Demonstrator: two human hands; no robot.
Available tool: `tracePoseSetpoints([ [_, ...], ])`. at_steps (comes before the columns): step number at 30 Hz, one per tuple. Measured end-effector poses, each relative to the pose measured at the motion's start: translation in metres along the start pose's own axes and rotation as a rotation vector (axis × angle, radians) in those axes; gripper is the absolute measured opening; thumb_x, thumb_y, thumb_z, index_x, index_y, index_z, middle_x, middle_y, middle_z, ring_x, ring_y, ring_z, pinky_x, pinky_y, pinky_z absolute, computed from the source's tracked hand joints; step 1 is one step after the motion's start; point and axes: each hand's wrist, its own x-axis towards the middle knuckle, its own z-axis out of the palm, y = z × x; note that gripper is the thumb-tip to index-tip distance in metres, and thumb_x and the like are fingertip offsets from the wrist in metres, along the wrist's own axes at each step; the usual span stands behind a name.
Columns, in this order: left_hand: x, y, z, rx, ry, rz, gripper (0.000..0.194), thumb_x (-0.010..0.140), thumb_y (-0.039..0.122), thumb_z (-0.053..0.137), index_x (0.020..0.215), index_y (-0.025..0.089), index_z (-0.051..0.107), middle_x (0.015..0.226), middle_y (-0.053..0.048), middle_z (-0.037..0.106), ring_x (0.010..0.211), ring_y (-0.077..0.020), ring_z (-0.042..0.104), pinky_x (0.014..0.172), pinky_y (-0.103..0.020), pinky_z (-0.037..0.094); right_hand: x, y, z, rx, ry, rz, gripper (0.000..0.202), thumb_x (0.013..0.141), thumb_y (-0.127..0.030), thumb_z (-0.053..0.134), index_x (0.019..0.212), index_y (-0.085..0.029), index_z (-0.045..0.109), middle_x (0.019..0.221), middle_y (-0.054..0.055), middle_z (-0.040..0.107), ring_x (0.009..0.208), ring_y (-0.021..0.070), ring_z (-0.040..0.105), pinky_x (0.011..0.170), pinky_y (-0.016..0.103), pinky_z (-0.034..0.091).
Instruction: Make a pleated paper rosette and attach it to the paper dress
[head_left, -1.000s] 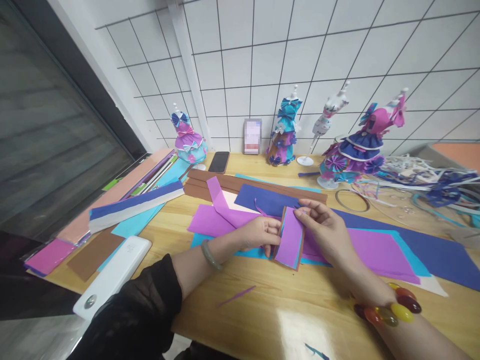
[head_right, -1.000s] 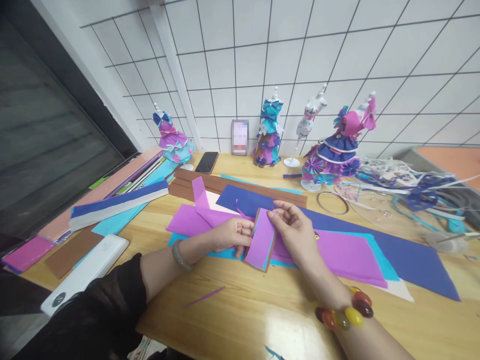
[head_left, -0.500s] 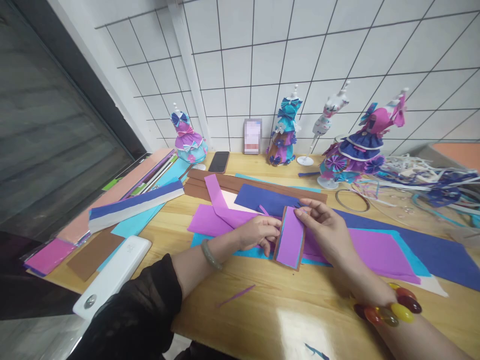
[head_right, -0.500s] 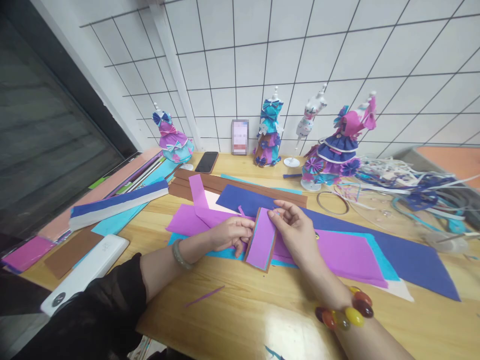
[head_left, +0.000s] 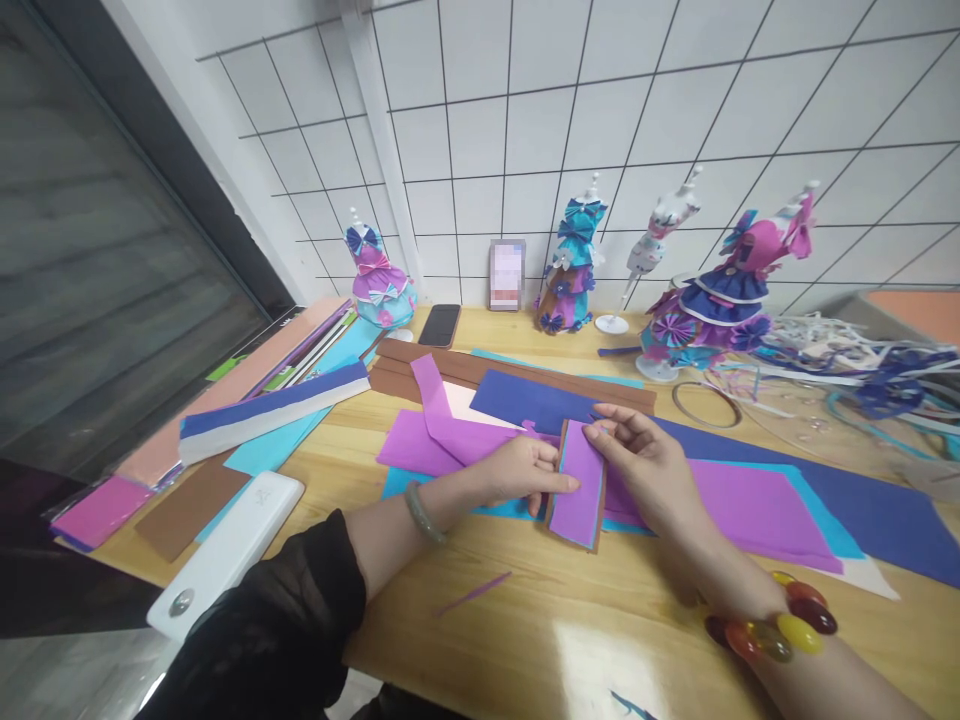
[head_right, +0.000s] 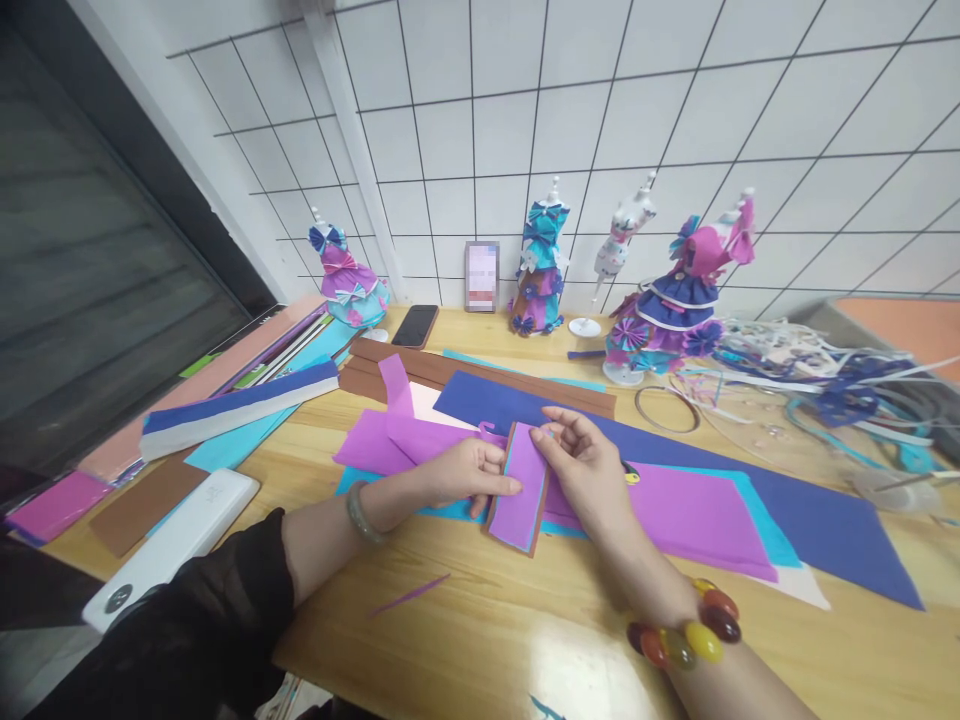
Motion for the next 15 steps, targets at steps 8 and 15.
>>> tracePoseSetpoints([
  [8,0.004,-0.010,0.001,-0.066,0.084,0.023,0.032,0.066,0.038,0.064,0.081,0.010,0.056,0.056,0.000,0.057,0.036,-0.0062,0.049,0.033,-0.016,0.036,0.002,0.004,-0.003,0.078,-0.071,0.110,0.033,0.065,-0.035,0.069,0.094,-0.023,0.058,0.073,-0.003,0.058,0.060,0.0087,0.053,0.057,0.021,0.044],
  [15,0.007,-0.010,0.002,-0.209,0.179,0.105,0.028,0.067,0.036,0.061,0.079,0.011,0.055,0.055,0.000,0.058,0.035,-0.0076,0.049,0.033,-0.018,0.037,0.004,0.006,-0.007,0.081,-0.035,0.086,0.030,0.067,-0.038,0.067,0.089,-0.022,0.055,0.073,-0.001,0.057,0.059,0.0117,0.053,0.055,0.024,0.044],
])
